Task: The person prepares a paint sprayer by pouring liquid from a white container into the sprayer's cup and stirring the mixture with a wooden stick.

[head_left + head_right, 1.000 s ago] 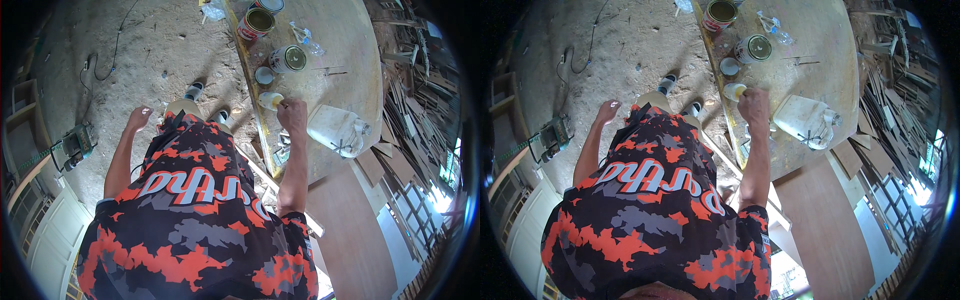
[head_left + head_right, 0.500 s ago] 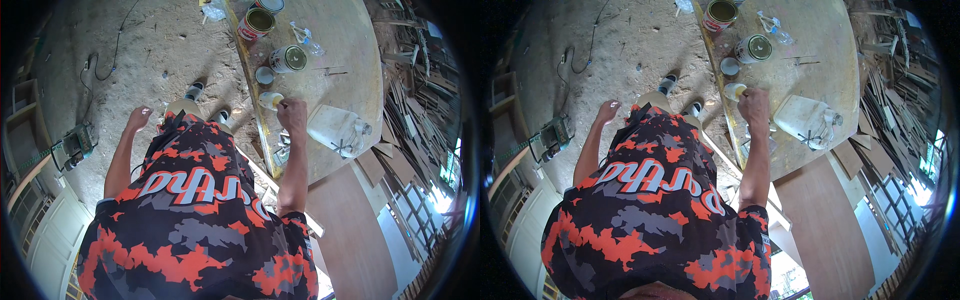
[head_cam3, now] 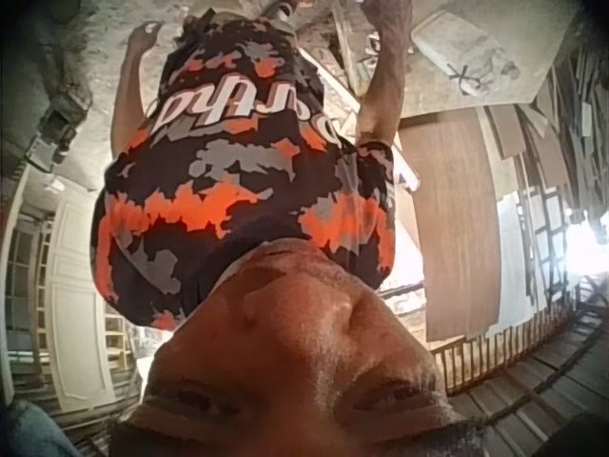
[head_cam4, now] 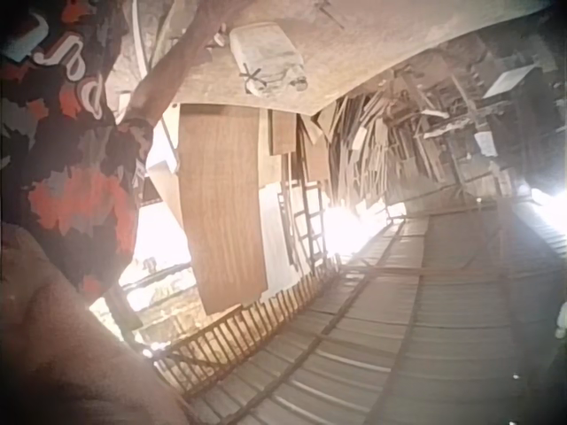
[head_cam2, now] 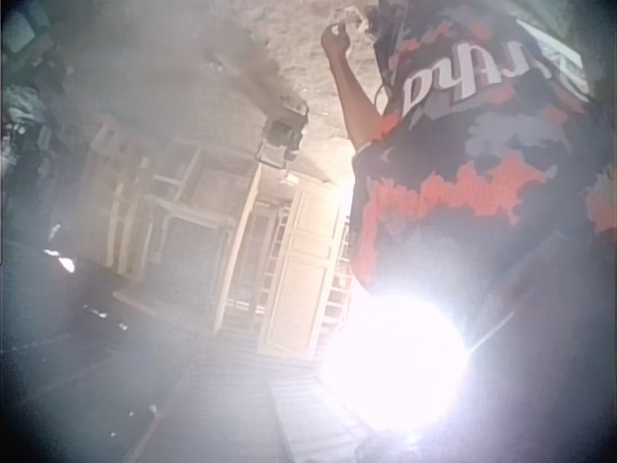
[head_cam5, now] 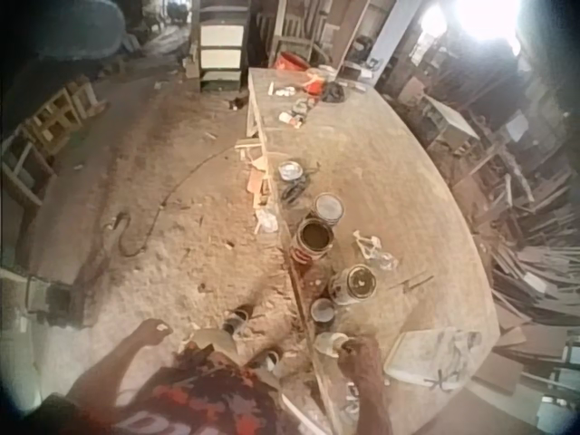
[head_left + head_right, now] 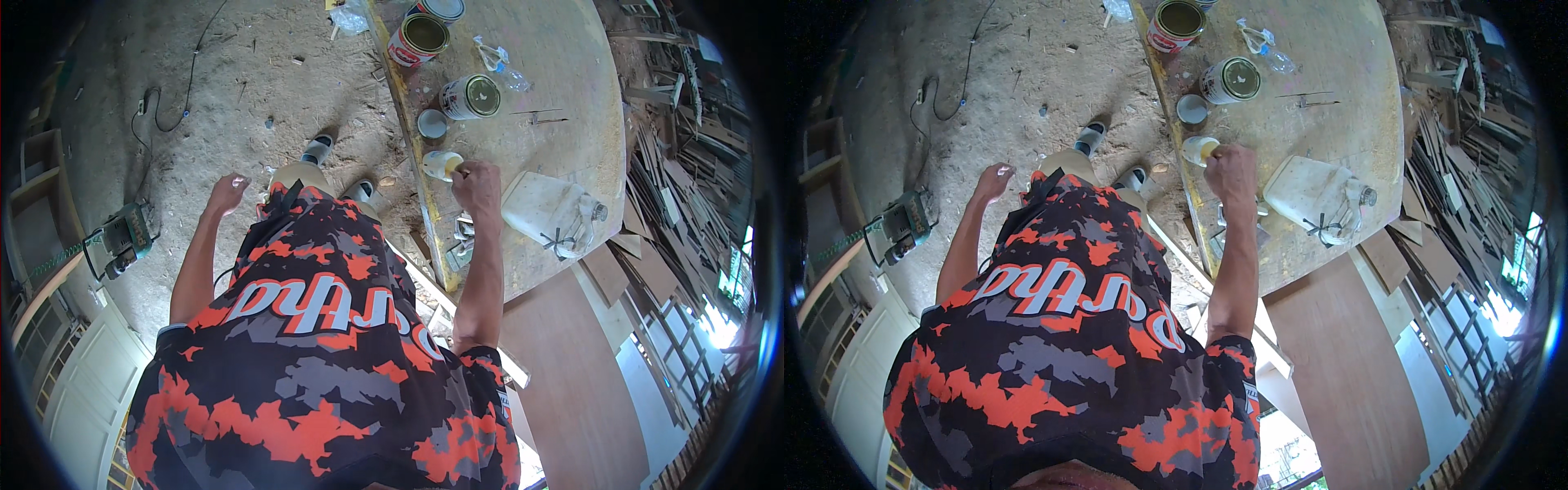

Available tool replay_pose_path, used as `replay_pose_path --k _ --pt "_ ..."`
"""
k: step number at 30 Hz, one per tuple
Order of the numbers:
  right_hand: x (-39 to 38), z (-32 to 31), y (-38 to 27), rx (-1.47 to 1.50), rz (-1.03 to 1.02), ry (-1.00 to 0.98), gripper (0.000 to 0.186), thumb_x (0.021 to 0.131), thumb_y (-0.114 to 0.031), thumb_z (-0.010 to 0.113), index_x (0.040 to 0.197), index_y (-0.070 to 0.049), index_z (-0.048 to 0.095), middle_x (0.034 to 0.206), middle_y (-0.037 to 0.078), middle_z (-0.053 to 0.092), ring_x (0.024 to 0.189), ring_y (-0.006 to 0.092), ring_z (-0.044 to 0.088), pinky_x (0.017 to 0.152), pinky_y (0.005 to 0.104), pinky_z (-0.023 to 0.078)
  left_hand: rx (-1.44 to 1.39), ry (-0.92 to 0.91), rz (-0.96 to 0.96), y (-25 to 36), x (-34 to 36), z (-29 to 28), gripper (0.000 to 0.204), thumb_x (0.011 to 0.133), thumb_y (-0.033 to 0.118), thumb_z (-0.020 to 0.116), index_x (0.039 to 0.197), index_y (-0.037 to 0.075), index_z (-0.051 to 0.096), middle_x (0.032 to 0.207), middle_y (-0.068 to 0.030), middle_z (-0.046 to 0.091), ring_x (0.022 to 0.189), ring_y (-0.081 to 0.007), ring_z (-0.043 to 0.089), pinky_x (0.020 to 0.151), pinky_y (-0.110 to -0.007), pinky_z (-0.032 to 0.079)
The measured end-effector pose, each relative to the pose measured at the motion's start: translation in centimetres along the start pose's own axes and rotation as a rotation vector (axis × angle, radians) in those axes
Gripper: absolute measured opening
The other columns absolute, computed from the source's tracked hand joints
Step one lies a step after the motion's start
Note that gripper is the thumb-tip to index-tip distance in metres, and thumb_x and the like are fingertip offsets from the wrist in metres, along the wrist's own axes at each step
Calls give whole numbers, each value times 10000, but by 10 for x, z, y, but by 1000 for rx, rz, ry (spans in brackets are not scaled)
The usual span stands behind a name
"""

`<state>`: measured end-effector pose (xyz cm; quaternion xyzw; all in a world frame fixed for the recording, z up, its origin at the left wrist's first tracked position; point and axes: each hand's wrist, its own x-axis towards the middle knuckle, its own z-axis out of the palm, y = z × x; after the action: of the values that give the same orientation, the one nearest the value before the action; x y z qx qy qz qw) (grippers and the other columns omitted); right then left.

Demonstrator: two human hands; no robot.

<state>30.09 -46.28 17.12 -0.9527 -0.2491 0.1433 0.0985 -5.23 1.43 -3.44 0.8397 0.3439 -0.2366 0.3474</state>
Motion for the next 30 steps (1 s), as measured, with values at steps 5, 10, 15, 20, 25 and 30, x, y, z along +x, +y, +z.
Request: replay_pose_path --k 5,10,15,20,25,30 --pt "0 0 -4 -18 94 64 170 883 -156 716 927 -37 829 900 239 766 857 448 748 812 514 588 -38 -20 -25 2 -1 -4 489 1053 463 694 1284 39 767 1305 -216 766 1252 -373 721 1070 -447 550" --pt "2 -5 -11 109 112 68 181 888 -161 719 941 -33 835 904 245 766 854 446 753 806 516 592 -52 -30 -24 -5 2 -3 481 1051 455 697 1273 35 771 1295 -221 768 1244 -370 726 1063 -449 553" --pt "1 -4 -7 99 95 -43 182 877 -155 749 976 -38 847 925 252 770 872 431 767 818 502 598 -19 -18 -5 -1 2 -3 472 1053 451 697 1259 34 774 1269 -223 778 1225 -369 736 1050 -448 557" --pt "-2 7 3 20 102 68 181 864 -144 758 980 -36 845 941 254 774 867 430 765 819 497 600 -28 -12 8 6 0 -7 471 1059 431 693 1271 15 761 1261 -224 781 1219 -372 738 1043 -448 558" --pt "2 -6 -13 126 125 68 183 864 -143 756 977 -27 840 944 256 773 868 432 763 819 495 599 -11 -26 10 -2 -1 -4 456 1064 405 686 1282 9 751 1273 -225 777 1223 -369 737 1048 -446 559" --pt "-1 -5 -10 162 167 -37 184 865 -151 742 955 -18 833 935 261 769 868 437 760 820 499 598 6 -25 24 1 -3 -4 422 1072 369 670 1289 15 748 1287 -226 772 1233 -365 734 1059 -448 559"
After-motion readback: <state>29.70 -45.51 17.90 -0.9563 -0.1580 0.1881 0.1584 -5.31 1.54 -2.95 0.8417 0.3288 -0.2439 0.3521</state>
